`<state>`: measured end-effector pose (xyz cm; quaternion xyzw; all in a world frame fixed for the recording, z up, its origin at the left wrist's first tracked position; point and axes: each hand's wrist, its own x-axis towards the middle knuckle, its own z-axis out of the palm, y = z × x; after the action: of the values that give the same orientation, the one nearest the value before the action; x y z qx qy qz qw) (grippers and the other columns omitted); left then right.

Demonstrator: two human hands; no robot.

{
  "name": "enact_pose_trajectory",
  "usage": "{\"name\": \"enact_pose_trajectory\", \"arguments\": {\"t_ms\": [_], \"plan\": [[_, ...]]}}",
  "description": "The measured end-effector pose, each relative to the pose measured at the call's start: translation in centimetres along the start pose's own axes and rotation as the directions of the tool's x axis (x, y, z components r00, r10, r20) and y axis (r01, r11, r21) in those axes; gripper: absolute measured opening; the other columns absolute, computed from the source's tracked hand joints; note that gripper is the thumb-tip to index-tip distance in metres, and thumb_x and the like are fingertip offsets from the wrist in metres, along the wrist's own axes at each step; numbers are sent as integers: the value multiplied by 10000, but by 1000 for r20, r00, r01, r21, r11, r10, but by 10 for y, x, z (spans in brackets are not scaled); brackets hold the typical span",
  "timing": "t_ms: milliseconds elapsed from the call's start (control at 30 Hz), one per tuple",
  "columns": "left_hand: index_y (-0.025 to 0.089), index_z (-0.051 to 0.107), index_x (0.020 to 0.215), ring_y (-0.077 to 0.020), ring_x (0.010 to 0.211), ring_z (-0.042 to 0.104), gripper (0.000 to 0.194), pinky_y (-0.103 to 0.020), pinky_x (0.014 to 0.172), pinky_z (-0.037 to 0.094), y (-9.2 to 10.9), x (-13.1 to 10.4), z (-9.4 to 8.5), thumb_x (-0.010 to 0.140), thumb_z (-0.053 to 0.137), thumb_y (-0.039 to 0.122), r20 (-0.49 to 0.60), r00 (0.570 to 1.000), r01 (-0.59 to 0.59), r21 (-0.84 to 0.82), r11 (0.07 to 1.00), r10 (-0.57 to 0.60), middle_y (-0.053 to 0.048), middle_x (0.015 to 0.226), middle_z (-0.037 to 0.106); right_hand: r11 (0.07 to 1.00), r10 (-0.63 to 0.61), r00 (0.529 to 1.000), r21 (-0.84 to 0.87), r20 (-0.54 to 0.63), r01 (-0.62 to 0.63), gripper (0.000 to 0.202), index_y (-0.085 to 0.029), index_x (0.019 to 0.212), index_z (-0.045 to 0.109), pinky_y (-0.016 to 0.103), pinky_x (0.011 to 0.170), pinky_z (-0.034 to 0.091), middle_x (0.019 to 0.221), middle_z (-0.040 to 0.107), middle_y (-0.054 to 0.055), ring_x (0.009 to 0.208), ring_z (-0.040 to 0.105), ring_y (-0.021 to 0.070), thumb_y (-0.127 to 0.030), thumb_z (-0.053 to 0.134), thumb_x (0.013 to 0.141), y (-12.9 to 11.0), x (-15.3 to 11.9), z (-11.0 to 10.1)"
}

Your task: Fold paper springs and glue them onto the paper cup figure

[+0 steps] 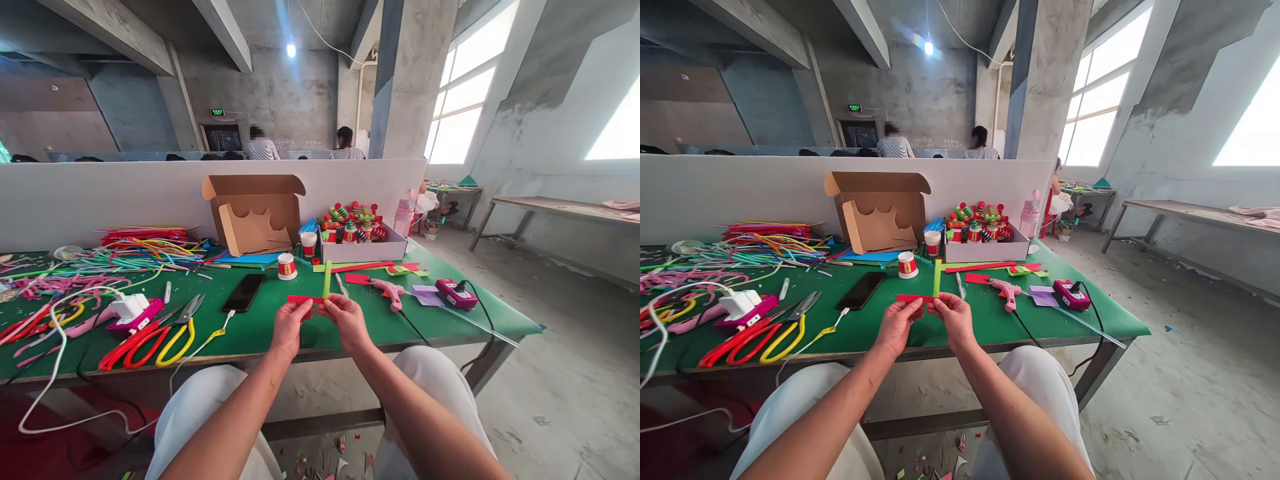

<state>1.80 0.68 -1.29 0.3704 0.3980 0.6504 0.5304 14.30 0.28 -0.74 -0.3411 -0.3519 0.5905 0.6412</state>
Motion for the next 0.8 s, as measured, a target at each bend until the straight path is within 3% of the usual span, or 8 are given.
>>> {"name": "enact_pose_trajectory", "arguments": {"t_ms": [100, 167, 233, 267, 333, 400, 567, 800], "plan": [[171, 692, 758, -143, 631, 580, 336, -272, 635, 450, 13, 8, -12, 604, 770, 459, -111, 975, -179, 136, 974, 194, -27, 706, 669, 999, -36, 994, 15, -104, 38, 363, -163, 706, 686, 333, 756, 579, 647, 691, 2, 621, 674, 158, -326, 887, 451, -3, 5, -5], [197, 696, 817, -165, 710, 588, 285, -291, 699, 459, 23, 11, -20, 688, 724, 450, -89, 901, -374, 336, 864, 425, -36, 785, 677, 999, -35, 993, 6, -116, 36, 364, -162, 713, 687, 337, 759, 578, 647, 690, 5, 628, 676, 161, -319, 886, 451, -3, 6, -7], [226, 706, 816, -198, 803, 592, 205, -328, 789, 457, 31, 10, -23, 753, 681, 419, 74, 805, -539, 503, 675, 588, -49, 847, 688, 1000, -19, 995, -16, -93, 17, 362, -162, 721, 691, 346, 751, 576, 647, 695, 13, 620, 675, 166, -326, 880, 458, 0, 3, -4], [238, 712, 804, -214, 837, 589, 176, -345, 821, 450, 33, 8, -23, 774, 666, 406, 181, 770, -596, 548, 587, 612, -54, 856, 694, 1000, -6, 997, -30, -70, 4, 360, -161, 726, 696, 350, 749, 574, 653, 701, 19, 616, 674, 168, -333, 875, 465, 2, 1, -2], [253, 723, 776, -235, 850, 585, 152, -367, 830, 440, 32, 6, -21, 788, 662, 391, 357, 738, -654, 585, 479, 572, -61, 829, 705, 998, 21, 1000, -51, -21, -22, 351, -163, 728, 705, 353, 751, 569, 666, 712, 27, 615, 671, 169, -347, 867, 476, 6, -4, 3], [257, 730, 755, -241, 813, 582, 131, -369, 794, 435, 27, 5, -19, 783, 677, 373, 438, 746, -657, 610, 443, 502, -63, 794, 713, 998, 35, 999, -61, 18, -33, 334, -168, 722, 710, 351, 765, 563, 681, 719, 27, 628, 669, 168, -355, 858, 489, 9, -9, 7], [283, 733, 664, -217, 708, 555, 105, -327, 705, 410, 21, 10, -23, 763, 698, 283, 476, 772, -632, 645, 430, 421, -32, 678, 708, 997, 32, 999, -68, 19, -31, 310, -184, 704, 701, 351, 769, 555, 638, 701, -2, 626, 662, 167, -343, 857, 487, 12, -10, 8], [293, 744, 617, -202, 644, 594, 65, -286, 616, 431, 22, 15, -30, 666, 716, 261, 399, 870, -489, 631, 602, 288, -16, 618, 684, 996, 44, 999, -74, 9, -43, 322, -181, 704, 697, 358, 760, 562, 651, 705, 4, 619, 671, 177, -324, 861, 466, 14, -6, 5]]}}
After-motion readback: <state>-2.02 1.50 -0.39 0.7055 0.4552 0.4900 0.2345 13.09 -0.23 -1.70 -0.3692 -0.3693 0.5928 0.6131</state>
